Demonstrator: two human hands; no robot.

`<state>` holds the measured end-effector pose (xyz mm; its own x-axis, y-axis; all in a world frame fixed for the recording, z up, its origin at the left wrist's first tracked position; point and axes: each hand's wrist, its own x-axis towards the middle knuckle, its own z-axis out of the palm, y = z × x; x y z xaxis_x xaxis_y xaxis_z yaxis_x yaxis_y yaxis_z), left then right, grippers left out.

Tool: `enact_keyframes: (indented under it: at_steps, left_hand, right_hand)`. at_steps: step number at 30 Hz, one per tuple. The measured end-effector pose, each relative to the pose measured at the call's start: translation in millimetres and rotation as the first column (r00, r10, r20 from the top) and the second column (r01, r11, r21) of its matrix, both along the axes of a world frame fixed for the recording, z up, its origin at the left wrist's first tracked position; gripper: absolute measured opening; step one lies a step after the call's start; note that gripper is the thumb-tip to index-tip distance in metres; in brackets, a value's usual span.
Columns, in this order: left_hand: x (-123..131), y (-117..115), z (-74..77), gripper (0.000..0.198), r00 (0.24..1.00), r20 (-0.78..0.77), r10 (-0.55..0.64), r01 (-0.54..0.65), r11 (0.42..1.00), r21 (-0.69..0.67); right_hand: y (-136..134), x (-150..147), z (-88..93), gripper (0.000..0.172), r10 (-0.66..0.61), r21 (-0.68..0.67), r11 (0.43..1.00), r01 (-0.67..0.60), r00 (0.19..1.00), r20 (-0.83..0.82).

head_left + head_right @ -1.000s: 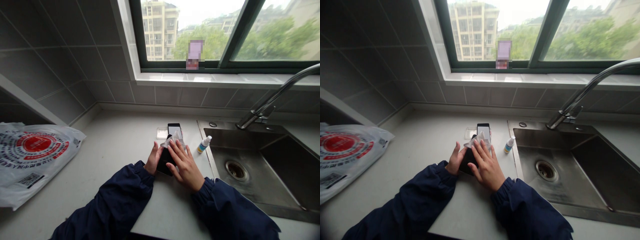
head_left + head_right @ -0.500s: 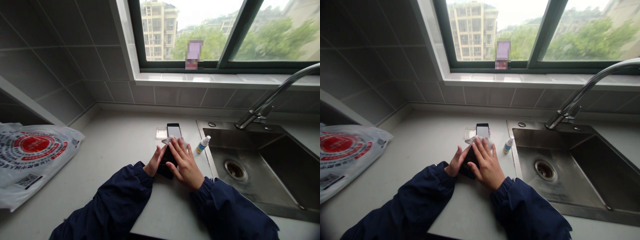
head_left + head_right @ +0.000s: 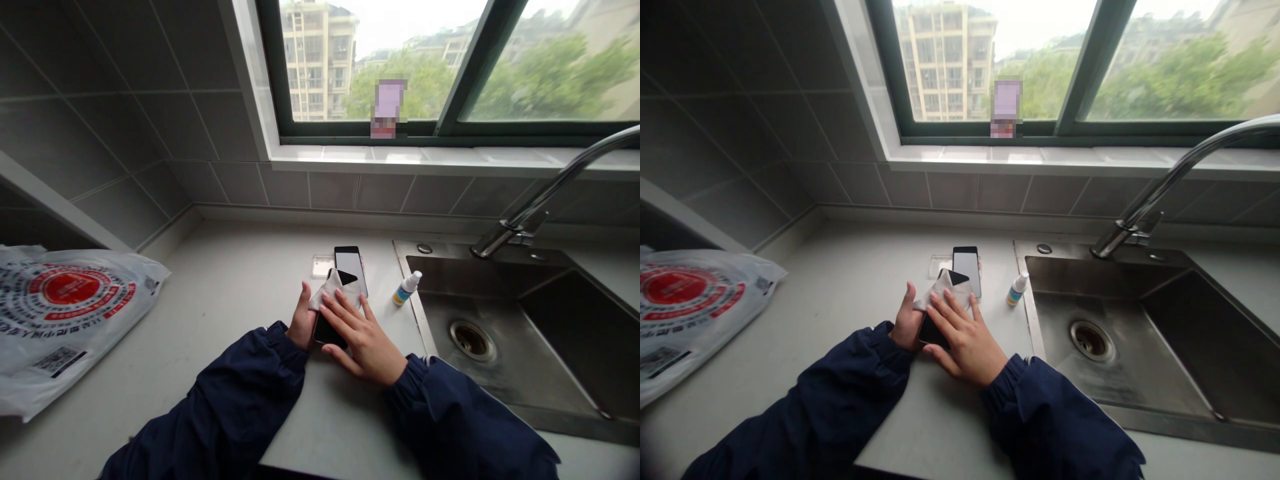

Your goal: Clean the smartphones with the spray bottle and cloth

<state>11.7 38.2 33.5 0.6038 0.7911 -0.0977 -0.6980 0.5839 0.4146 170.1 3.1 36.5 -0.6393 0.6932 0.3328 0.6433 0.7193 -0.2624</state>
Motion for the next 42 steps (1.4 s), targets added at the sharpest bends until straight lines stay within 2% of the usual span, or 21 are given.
enact_keyframes:
  at_steps: [6,12,17,21,42]
  left_hand:
    - [-2,2,1.6,0.082,0.99,-0.059,0.127,-0.131,0.989,-0.07]
    - [-4,2,3.6,0.084,0.985,-0.088,0.148,-0.154,0.986,-0.07]
    - [-3,2,5.0,0.083,0.984,-0.087,0.154,-0.159,0.986,-0.057]
    - [-3,2,2.0,0.082,0.988,-0.044,0.15,-0.152,0.988,-0.025]
    - [-2,3,-0.3,0.084,0.983,-0.094,0.16,-0.161,0.987,-0.012]
  right_hand:
    - [0,1,1.4,0.063,0.074,-0.005,0.997,-0.074,0.996,-0.046]
    - [0,1,-0.2,0.054,0.118,0.008,0.993,-0.118,0.989,-0.084]
    - [-1,0,-4.6,0.049,0.065,0.094,0.994,-0.049,0.981,-0.181]
    - [-1,-1,-6.5,0.047,-0.003,0.097,0.995,0.025,0.977,-0.212]
    - [0,-1,-9.3,0.045,-0.032,0.064,0.997,0.044,0.982,-0.186]
